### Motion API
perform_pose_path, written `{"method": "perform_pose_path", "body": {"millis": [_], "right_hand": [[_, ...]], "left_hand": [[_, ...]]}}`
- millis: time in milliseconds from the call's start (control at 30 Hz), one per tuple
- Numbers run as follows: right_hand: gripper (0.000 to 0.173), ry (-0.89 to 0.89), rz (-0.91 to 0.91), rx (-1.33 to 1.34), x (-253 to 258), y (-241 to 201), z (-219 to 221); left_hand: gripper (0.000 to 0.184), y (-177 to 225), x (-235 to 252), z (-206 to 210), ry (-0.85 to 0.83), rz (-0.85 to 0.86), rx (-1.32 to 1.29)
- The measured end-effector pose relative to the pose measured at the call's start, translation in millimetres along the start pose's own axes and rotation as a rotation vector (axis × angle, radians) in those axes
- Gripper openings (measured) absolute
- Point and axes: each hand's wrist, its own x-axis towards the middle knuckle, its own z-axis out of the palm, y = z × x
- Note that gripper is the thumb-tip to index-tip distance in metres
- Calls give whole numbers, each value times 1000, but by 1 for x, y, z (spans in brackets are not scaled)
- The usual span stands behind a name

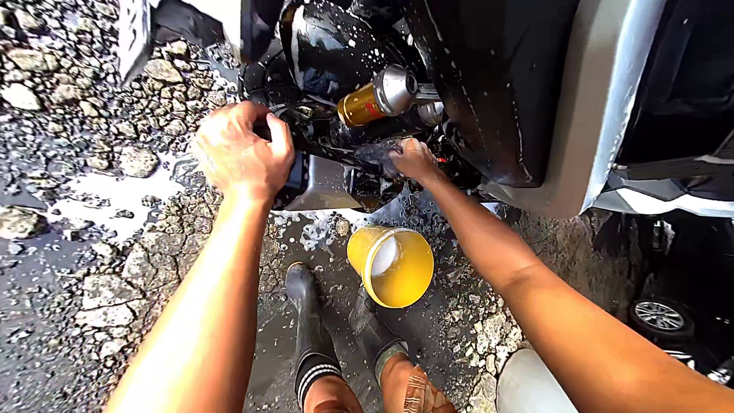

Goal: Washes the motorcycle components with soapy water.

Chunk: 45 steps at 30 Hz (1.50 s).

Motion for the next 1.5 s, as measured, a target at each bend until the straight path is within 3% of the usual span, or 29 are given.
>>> {"method": "perform_pose_path", "body": {"millis": [67,167,267,367,433,567,633,767,867,900,967,1000,1067,1133,1233,1333,1400,1500], "right_hand": [[46,65,-17,-17,-1,16,1],[58,7,52,97,2,29,4],[68,23,85,165,10,8,19],[58,130,74,73,11,13,31],[52,89,70,91,12,26,30],[50,21,155,501,5,19,29],[60,89,171,615,6,7,36],[37,333,123,773,9,4,47],[32,592,-24,953,-18,3,30],[34,628,-103,892,-23,1,24],[33,585,-270,527,-15,-8,20],[31,479,-311,289,-7,-13,18],[38,263,-239,147,9,-28,3],[45,150,-34,192,8,-41,-22],[50,209,119,356,-2,-33,-30],[47,290,113,344,-7,-39,-19],[41,503,28,289,-8,-32,18],[42,582,-112,576,-22,3,77]], "left_hand": [[41,-1,-1,-1,6,2,4],[40,-2,-2,0,11,-2,8],[40,-5,-2,0,14,-16,8],[40,-1,-1,1,11,-17,-16],[40,-1,-1,1,14,-17,-12],[39,-2,-3,2,20,-15,1],[39,-5,-2,2,26,-23,5],[40,-4,-3,3,30,-12,-13],[39,-6,-2,3,63,-1,-11],[39,-7,-2,4,73,4,-11],[38,-7,-3,4,68,5,-22],[38,-7,-4,4,70,7,-25],[38,-7,-4,5,77,4,-23],[39,-8,-2,5,83,6,-18],[39,-6,-5,5,62,1,-26],[40,-6,-4,3,51,-11,-23],[41,-5,-3,4,43,-14,-33],[41,-5,-4,2,32,-23,-29]]}}
